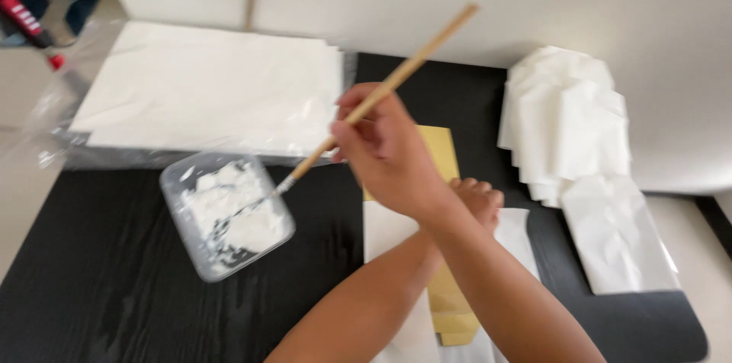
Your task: The person places a yellow cardboard template on a white sheet of paper and aligns it. They then use a brush to apply white glue to the paper around the template and fold the paper edges over the cardboard.
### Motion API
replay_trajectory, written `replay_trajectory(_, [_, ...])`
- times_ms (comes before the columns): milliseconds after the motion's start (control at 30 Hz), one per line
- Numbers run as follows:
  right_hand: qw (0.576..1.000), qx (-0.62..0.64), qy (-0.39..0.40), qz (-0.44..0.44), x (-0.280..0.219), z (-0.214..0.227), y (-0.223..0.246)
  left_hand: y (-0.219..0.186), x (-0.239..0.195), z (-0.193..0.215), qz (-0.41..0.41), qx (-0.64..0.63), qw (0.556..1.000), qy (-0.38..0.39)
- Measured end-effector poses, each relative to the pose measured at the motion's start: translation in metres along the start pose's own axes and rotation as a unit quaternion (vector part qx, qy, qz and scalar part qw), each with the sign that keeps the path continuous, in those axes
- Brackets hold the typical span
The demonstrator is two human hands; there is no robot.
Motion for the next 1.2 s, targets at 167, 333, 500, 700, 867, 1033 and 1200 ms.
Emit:
replay_trajectory(167, [0.985,0.005,-0.171,-0.034,-0.092,0.162,0.034,-0.025,-0.005,0.06,0.003,0.01,1.0,0.016])
replay_trajectory(333, [0.909,-0.017,-0.415,-0.03,-0.282,0.274,0.094,-0.025,-0.008,0.047,-0.009,0.059,0.998,0.006])
replay_trajectory(500, [0.845,-0.145,-0.508,-0.08,-0.393,0.29,0.151,-0.023,-0.006,0.039,0.005,0.053,0.999,-0.009])
replay_trajectory(700, [0.856,-0.269,-0.432,-0.091,-0.396,0.272,0.161,-0.026,-0.011,0.043,0.025,0.051,0.997,0.046])
replay_trajectory(867, [0.89,-0.281,-0.352,-0.07,-0.367,0.262,0.145,-0.025,-0.014,0.044,0.039,0.052,0.997,0.05])
replay_trajectory(1033, [0.903,-0.287,-0.307,-0.095,-0.35,0.262,0.129,-0.029,-0.015,0.047,0.037,0.057,0.996,0.061])
replay_trajectory(1200, [0.903,-0.293,-0.282,-0.137,-0.349,0.264,0.122,-0.029,-0.014,0.046,0.035,0.056,0.996,0.063])
Point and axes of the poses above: each hand's wrist, its own x-axis towards the middle knuckle, its own z-axis out of the back of the hand, y = z × x, the point moved 9 cm from there along x, towards the middle knuckle, and after that the axes turned 10 degrees about z, right-handed, at the moved point
